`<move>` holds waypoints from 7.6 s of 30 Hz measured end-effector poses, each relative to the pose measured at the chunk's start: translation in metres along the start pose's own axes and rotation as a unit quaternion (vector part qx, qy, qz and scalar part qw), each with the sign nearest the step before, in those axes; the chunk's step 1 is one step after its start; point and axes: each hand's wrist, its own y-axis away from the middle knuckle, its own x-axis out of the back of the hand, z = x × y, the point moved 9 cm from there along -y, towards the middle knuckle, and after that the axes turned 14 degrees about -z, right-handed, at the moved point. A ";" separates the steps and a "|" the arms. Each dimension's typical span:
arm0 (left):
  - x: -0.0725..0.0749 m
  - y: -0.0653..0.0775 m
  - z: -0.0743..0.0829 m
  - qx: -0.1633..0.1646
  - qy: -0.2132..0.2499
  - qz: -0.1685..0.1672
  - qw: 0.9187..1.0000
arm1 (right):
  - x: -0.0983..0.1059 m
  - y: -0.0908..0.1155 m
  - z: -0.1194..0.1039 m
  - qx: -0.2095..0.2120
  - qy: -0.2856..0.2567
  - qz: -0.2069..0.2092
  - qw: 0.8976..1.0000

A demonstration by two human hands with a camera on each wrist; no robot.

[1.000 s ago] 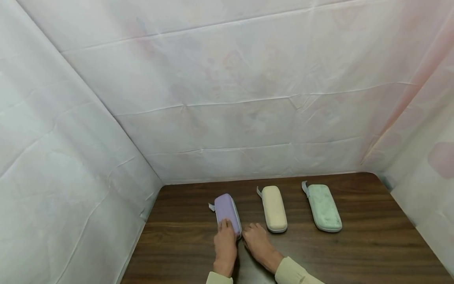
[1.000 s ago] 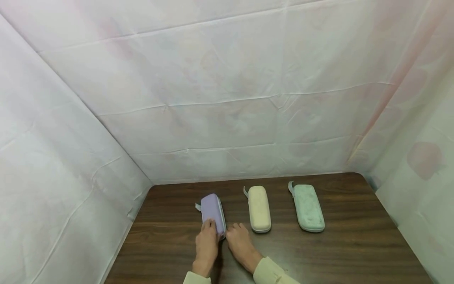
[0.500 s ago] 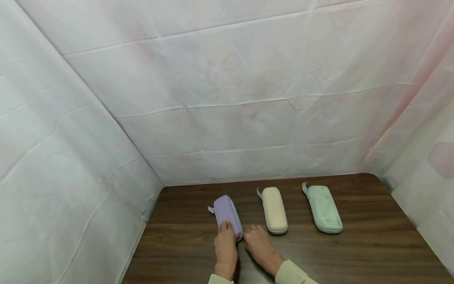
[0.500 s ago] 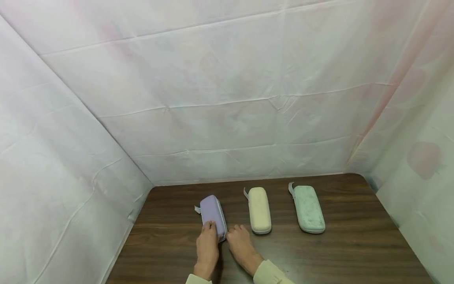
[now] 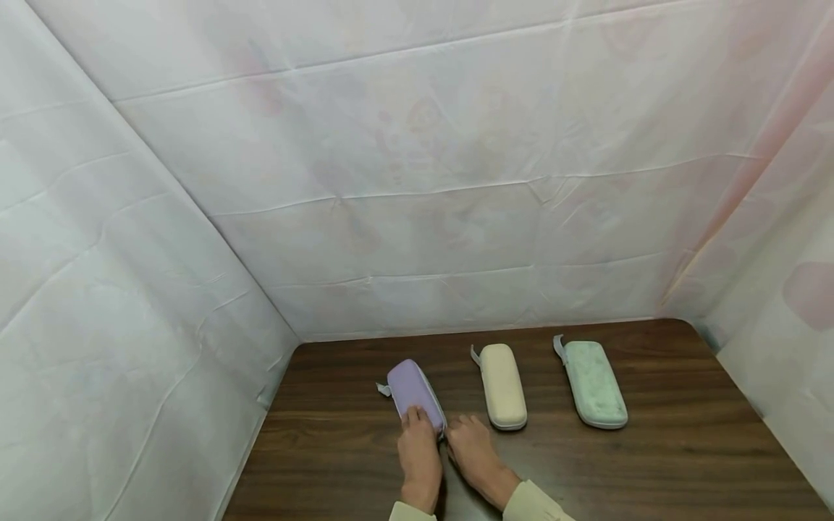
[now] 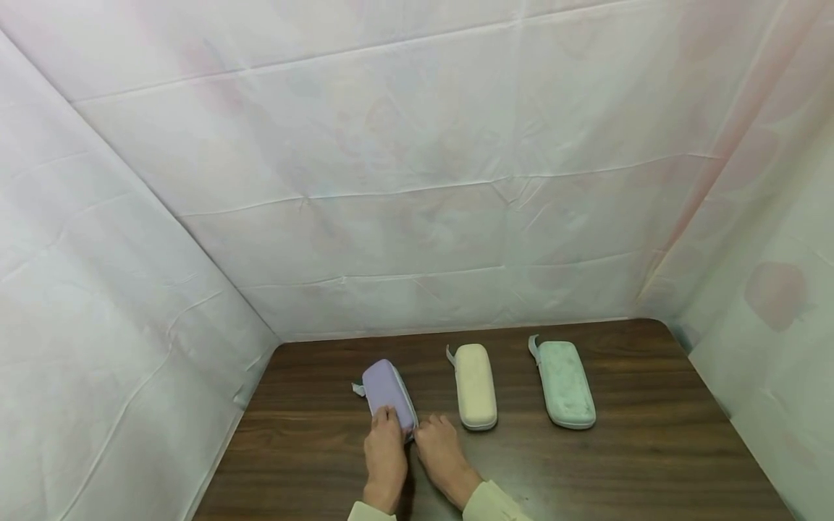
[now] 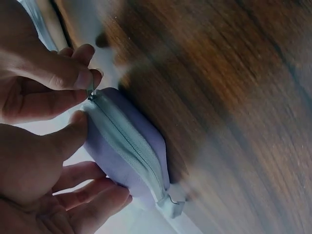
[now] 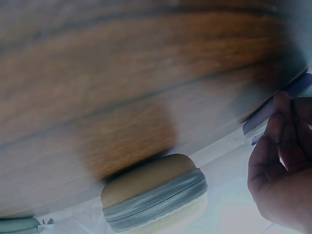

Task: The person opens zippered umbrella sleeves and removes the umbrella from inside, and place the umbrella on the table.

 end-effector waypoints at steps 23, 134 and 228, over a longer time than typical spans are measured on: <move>0.000 -0.009 -0.021 -0.240 0.070 -0.181 0.951 | -0.005 -0.009 0.009 -0.019 -0.004 -0.078 0.997; -0.013 -0.018 0.012 -0.101 -0.062 -0.004 0.993 | 0.001 -0.004 0.014 -0.045 0.085 -0.028 0.995; -0.004 -0.013 -0.016 -0.118 -0.028 -0.025 0.992 | -0.009 -0.017 -0.018 -0.056 0.095 -0.023 0.994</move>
